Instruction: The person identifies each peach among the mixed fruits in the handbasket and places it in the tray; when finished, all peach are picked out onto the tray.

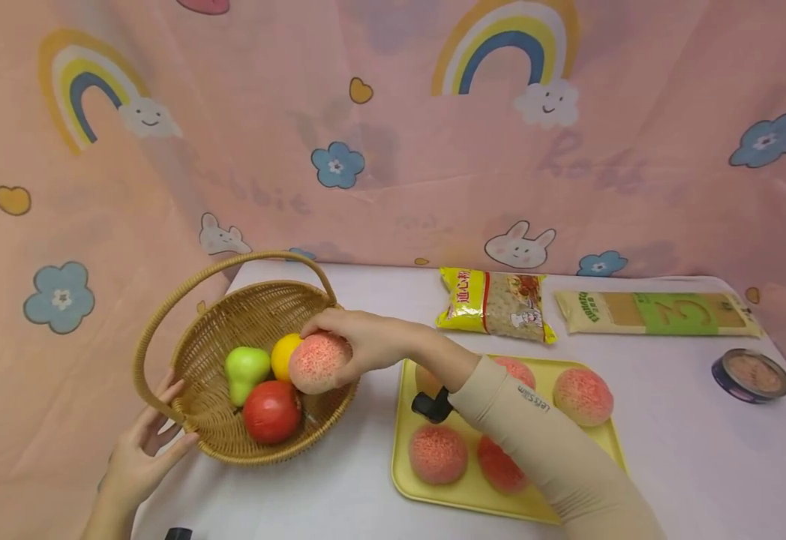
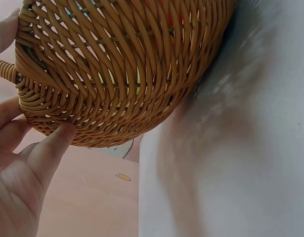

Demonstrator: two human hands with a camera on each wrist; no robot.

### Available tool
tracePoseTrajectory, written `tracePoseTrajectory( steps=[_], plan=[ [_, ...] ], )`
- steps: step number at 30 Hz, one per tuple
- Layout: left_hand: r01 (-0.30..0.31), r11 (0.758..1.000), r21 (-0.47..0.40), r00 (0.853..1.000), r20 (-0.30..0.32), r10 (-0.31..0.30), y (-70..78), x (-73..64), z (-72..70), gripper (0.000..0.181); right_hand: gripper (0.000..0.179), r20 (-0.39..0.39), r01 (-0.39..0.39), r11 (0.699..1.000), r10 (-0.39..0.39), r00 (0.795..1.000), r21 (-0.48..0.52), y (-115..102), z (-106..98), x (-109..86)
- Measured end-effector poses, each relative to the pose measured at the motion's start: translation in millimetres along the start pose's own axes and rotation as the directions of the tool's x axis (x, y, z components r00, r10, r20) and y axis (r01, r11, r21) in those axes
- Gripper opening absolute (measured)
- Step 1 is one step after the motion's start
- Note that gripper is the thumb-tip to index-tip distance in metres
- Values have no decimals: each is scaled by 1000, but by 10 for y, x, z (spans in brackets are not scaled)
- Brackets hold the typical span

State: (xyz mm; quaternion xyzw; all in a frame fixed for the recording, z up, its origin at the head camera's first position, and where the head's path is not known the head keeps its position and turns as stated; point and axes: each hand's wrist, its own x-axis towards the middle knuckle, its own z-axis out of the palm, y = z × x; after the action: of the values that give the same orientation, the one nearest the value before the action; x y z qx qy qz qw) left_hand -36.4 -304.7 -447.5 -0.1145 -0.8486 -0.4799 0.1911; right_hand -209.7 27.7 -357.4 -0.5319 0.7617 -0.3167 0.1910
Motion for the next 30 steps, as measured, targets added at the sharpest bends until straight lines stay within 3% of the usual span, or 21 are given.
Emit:
tracePoseTrajectory(
  steps=[12,18,23,26,30],
  plan=[
    [-3,1000,-13,1000,0,3,15,-4,24,78,64,-145,-30,983,58,988,184,86,-64,-756],
    [5,1000,-13,1000,-12,-6,14,-32,2,78,64,-253,-27,985,70,965,170,152,15,-1192],
    [5,1000,-8,1000,-28,-5,22,-53,8,79,63,-332,-40,986,92,939,160,235,119,-1584],
    [1,1000,-18,999,-36,-1,23,-50,22,79,64,-372,-84,979,150,916,187,252,187,-1847],
    [-4,1000,-24,999,-32,3,21,-40,28,79,67,-423,-195,961,263,867,197,249,295,-2214]
  ],
)
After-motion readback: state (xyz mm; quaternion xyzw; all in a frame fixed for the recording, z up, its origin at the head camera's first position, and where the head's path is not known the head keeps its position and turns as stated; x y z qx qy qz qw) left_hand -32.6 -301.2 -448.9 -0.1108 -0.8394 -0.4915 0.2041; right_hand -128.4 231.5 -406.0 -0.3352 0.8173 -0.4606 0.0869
